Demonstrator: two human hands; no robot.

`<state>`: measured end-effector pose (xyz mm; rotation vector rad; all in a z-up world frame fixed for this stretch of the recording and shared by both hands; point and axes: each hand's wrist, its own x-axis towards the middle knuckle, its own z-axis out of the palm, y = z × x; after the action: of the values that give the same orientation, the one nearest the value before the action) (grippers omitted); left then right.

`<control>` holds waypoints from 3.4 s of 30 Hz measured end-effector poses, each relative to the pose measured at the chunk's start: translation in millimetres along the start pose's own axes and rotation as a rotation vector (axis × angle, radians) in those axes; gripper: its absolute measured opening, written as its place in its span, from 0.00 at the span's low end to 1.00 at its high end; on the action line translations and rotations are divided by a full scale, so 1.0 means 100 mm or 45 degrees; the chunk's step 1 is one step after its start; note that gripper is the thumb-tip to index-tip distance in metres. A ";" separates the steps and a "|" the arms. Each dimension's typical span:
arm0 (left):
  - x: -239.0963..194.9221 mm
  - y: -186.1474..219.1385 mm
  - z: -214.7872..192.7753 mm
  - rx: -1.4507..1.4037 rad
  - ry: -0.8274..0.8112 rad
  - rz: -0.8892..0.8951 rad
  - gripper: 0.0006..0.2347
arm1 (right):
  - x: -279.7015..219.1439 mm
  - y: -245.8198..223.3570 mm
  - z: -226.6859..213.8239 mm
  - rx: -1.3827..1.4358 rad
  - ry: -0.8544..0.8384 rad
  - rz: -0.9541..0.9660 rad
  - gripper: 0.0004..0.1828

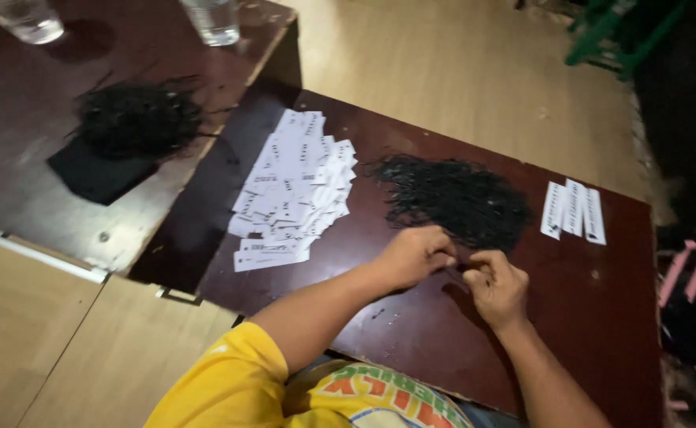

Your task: The person sits at a table and repeatedly picks up small white paper strips and black cables. They fold the paper strips and place them on the table, while also gathering and arranging the cables into a pile.

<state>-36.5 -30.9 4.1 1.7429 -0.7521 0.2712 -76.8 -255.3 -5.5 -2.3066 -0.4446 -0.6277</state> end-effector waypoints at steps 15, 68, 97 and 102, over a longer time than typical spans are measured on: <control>0.04 0.14 -0.08 0.071 -0.340 -0.303 0.15 | 0.17 -0.43 0.01 0.371 -0.141 -0.071 0.05; -0.20 -0.44 -2.18 1.379 0.545 -0.891 0.09 | 0.50 -1.25 0.71 0.384 -0.262 -0.095 0.04; -0.16 0.44 -1.93 -0.108 0.870 -1.023 0.23 | 0.47 -1.23 0.72 0.435 -0.274 -0.057 0.04; -0.27 0.43 -1.77 -0.519 0.834 -0.801 0.17 | 0.49 -1.21 0.72 0.443 -0.270 -0.090 0.04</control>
<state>-48.3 137.4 78.2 1.2979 0.2164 0.2141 -71.6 -114.0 39.9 -2.0363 -0.6809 -0.3088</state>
